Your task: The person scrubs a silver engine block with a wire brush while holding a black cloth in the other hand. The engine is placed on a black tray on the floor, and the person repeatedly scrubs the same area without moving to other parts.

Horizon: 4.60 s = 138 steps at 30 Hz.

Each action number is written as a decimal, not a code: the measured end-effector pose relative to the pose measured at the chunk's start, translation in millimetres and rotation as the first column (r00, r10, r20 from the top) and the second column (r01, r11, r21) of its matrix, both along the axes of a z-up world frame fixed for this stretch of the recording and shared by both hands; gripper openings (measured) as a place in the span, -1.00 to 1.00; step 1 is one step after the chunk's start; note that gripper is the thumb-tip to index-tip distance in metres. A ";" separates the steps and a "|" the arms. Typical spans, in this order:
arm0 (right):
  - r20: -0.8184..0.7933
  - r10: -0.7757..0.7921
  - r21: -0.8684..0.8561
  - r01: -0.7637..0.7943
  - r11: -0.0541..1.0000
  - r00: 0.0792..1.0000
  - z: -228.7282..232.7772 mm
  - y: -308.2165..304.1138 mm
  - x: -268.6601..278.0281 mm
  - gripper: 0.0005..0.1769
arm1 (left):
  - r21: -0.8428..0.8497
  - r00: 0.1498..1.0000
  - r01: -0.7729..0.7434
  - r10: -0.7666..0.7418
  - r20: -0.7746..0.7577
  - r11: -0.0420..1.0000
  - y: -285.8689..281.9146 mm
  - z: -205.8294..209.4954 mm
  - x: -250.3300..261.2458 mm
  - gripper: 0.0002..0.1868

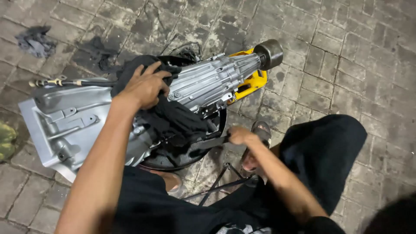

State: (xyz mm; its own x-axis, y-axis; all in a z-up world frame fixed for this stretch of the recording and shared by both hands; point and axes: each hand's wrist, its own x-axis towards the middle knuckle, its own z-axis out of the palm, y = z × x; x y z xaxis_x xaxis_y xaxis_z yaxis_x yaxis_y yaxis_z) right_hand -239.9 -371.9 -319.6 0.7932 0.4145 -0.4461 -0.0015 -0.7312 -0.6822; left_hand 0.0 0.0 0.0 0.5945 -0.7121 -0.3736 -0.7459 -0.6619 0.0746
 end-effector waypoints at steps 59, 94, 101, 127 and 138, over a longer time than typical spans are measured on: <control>-0.078 -0.126 -0.475 0.074 0.877 0.989 278.6 -92.3 281.5 -0.27 | -0.138 0.927 -0.129 0.169 0.336 0.982 -41.5 -44.8 -53.2 -0.21; 0.075 -0.124 -0.529 0.145 0.836 0.989 237.0 -79.4 275.1 -0.21 | -0.118 0.964 -0.182 0.201 0.173 0.976 -58.4 -47.0 -60.4 -0.29; 0.124 0.095 -0.523 -0.016 0.852 0.988 252.1 -21.3 271.3 -0.24 | -0.118 0.951 -0.166 0.191 0.242 0.979 -56.3 -43.9 -61.1 -0.22; 0.356 -0.769 0.146 0.781 0.607 0.531 264.6 -103.3 153.0 -0.32 | 0.224 0.943 -0.216 0.262 -0.206 0.950 -75.9 -0.7 -46.7 -0.31; 0.479 -0.365 -0.318 0.545 0.775 0.798 224.4 -25.7 170.1 -0.34 | 0.200 0.932 -0.221 0.267 -0.245 0.955 -77.6 9.2 -45.8 -0.33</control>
